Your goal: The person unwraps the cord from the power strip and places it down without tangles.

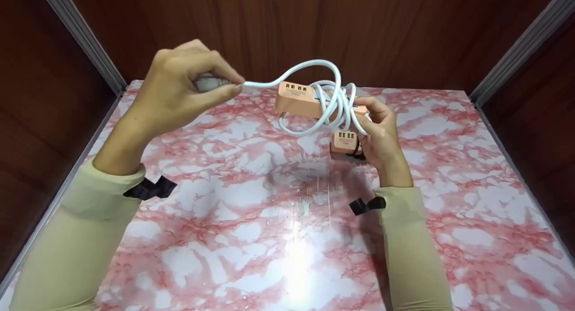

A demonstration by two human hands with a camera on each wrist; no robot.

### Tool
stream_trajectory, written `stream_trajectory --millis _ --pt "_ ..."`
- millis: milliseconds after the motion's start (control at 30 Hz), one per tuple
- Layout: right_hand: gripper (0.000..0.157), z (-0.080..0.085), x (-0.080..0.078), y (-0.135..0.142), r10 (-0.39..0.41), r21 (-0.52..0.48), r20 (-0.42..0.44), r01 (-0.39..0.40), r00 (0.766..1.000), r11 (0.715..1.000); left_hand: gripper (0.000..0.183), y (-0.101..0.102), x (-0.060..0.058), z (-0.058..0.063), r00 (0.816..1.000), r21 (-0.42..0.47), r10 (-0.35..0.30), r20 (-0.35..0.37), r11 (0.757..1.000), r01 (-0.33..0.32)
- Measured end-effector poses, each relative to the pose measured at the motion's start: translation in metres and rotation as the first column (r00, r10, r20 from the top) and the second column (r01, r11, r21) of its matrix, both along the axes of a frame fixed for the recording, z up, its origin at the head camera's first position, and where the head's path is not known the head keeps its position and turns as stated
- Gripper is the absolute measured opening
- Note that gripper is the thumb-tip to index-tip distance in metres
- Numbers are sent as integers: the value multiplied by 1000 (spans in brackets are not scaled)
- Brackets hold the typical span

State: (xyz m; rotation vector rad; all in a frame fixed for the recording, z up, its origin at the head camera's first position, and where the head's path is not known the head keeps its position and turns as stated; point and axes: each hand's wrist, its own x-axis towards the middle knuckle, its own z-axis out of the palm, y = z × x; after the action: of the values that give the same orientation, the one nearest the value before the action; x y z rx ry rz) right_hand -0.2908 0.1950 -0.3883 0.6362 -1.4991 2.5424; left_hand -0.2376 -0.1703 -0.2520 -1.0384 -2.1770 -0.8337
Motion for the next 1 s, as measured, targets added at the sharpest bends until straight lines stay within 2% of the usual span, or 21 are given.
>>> stream_trajectory --millis 267,633,1000 --pt "24 1 1 2 -14 -26 5 14 1000 1000 6 -13 0 -16 998 -38 -16 67 999 19" --pt "24 1 2 3 -14 -71 3 14 1000 997 13 -28 2 -44 974 -85 31 224 996 -12" --pt "27 2 2 0 -23 -69 -5 23 1000 997 17 -42 1 -69 952 -149 114 285 986 -74"
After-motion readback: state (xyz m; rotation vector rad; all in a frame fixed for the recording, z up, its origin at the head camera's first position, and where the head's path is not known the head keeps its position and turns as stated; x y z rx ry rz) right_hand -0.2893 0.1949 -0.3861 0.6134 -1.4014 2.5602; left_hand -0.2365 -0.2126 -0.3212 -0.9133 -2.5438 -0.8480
